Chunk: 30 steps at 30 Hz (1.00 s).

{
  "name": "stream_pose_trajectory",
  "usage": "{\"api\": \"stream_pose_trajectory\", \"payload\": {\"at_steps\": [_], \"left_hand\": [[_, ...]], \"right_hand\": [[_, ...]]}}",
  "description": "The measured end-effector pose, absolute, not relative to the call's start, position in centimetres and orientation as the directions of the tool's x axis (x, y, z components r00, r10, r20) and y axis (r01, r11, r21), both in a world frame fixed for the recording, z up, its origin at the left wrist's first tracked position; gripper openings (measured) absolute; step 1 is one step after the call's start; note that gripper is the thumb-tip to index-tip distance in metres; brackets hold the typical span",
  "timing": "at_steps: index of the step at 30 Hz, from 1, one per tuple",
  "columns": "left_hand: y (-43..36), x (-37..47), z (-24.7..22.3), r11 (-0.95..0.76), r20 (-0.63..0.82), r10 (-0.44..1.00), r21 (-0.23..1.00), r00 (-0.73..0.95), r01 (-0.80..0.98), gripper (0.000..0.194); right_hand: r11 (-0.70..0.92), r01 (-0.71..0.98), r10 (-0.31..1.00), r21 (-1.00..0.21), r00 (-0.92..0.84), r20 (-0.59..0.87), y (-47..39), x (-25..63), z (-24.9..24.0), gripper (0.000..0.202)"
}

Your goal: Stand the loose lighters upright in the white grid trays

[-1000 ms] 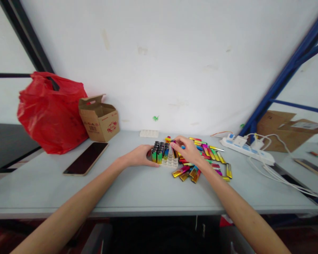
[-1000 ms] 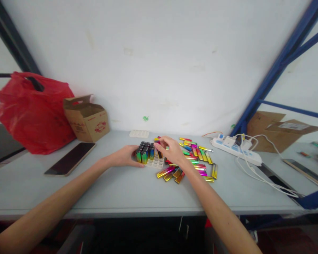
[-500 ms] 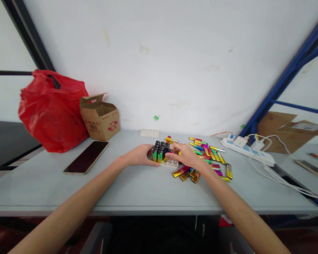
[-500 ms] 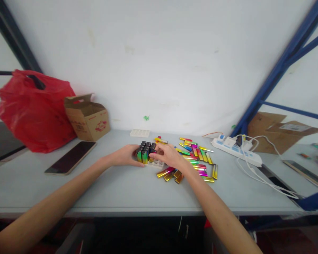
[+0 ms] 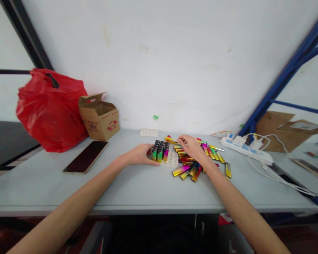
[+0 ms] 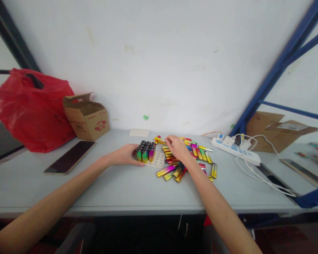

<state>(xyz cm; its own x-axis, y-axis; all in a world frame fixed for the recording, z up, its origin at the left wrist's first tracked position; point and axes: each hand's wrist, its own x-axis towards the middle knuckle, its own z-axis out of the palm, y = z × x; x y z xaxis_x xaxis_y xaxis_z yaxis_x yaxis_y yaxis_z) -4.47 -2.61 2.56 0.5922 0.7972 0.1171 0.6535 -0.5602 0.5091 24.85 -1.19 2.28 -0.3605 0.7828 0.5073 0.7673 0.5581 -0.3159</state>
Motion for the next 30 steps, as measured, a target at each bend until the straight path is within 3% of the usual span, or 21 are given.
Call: {"api": "stream_pose_trajectory", "payload": {"at_steps": [4, 11, 14, 17, 20, 23, 26, 30], "left_hand": [[-2.6, -4.4, 2.6, -0.568, 0.122, 0.797, 0.488, 0.592, 0.663, 0.064], [-2.6, -4.4, 2.6, -0.571, 0.113, 0.787, 0.507, 0.607, 0.646, 0.064], [-2.6, -4.5, 2.6, -0.567, 0.111, 0.79, 0.507, 0.603, 0.65, 0.064], [-2.5, -4.5, 2.6, -0.569, 0.11, 0.789, 0.5, 0.604, 0.652, 0.064], [-2.4, -4.5, 2.5, -0.572, 0.115, 0.79, 0.492, 0.603, 0.656, 0.064], [-2.4, -4.5, 2.5, -0.581, 0.12, 0.782, 0.498, 0.612, 0.644, 0.064], [-2.4, -4.5, 2.5, -0.586, 0.132, 0.78, 0.499, 0.612, 0.639, 0.063], [-2.3, -4.6, 2.4, -0.591, 0.133, 0.776, 0.493, 0.616, 0.638, 0.062]], "right_hand": [[0.541, 0.822, 0.783, -0.176, -0.416, 0.462, 1.2, 25.6, 0.9, 0.029], [0.404, 0.911, 0.888, -0.08, -0.369, 0.274, 2.3, 23.8, 0.7, 0.029], [0.395, 0.911, 0.881, -0.115, -0.341, 0.327, 2.3, 23.7, 0.8, 0.024], [0.423, 0.865, 0.849, -0.269, -0.276, 0.45, 2.5, 24.3, 0.9, 0.024], [0.445, 0.681, 0.85, -0.582, -0.117, 0.513, 2.3, 24.9, 1.1, 0.025], [0.394, 0.255, 0.909, -0.883, 0.037, 0.416, 1.6, 24.8, 1.6, 0.034], [0.268, -0.154, 0.962, -0.951, -0.002, 0.272, 0.4, 24.1, 2.4, 0.039], [0.137, -0.339, 0.969, -0.931, -0.147, 0.196, -0.9, 23.0, 3.0, 0.042]]}}
